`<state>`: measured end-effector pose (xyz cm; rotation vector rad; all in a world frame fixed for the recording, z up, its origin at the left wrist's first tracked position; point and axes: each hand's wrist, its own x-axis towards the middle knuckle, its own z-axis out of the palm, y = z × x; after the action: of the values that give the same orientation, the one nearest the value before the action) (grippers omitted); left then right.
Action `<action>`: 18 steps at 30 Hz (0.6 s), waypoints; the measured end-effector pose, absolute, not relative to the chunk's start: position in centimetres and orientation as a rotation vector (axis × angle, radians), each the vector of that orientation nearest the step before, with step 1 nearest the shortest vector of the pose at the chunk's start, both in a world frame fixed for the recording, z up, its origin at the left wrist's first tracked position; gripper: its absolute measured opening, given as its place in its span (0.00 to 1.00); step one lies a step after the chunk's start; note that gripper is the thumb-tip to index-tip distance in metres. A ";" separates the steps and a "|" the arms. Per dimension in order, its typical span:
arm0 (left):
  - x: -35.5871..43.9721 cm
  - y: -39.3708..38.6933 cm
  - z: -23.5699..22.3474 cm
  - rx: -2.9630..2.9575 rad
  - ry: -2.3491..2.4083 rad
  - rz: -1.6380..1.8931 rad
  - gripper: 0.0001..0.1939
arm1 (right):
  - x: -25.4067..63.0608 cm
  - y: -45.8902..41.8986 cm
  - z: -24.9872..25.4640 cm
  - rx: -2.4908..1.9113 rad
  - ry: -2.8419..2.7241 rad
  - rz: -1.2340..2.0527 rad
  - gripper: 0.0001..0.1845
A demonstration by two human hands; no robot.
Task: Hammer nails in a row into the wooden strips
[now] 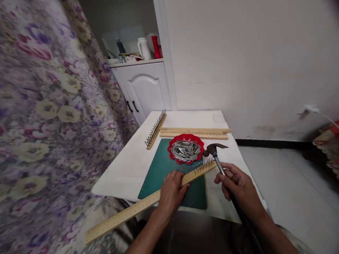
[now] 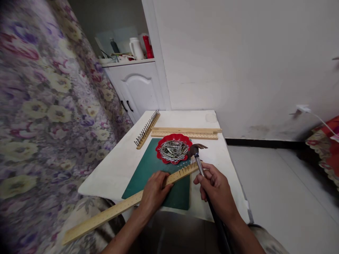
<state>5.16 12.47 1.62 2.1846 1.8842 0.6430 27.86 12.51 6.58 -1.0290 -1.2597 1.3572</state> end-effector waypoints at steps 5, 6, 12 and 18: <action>4.0 14.1 3.4 2.244 1.788 0.790 0.09 | 27.8 12.5 6.7 -1.048 -1.251 1.347 0.19; 3.9 14.9 3.9 2.262 1.773 0.811 0.09 | 27.8 12.6 6.7 -1.049 -1.248 1.347 0.19; 4.0 21.6 5.4 2.440 1.592 0.599 0.10 | 27.6 12.7 6.5 -1.037 -1.244 1.363 0.18; 4.0 25.4 5.1 2.533 1.326 0.527 0.04 | 27.6 12.8 6.4 -1.026 -1.227 1.378 0.19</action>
<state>3.98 25.44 5.07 2.5328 1.3262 0.5274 27.63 12.75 6.43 -1.0256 -1.2266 1.3785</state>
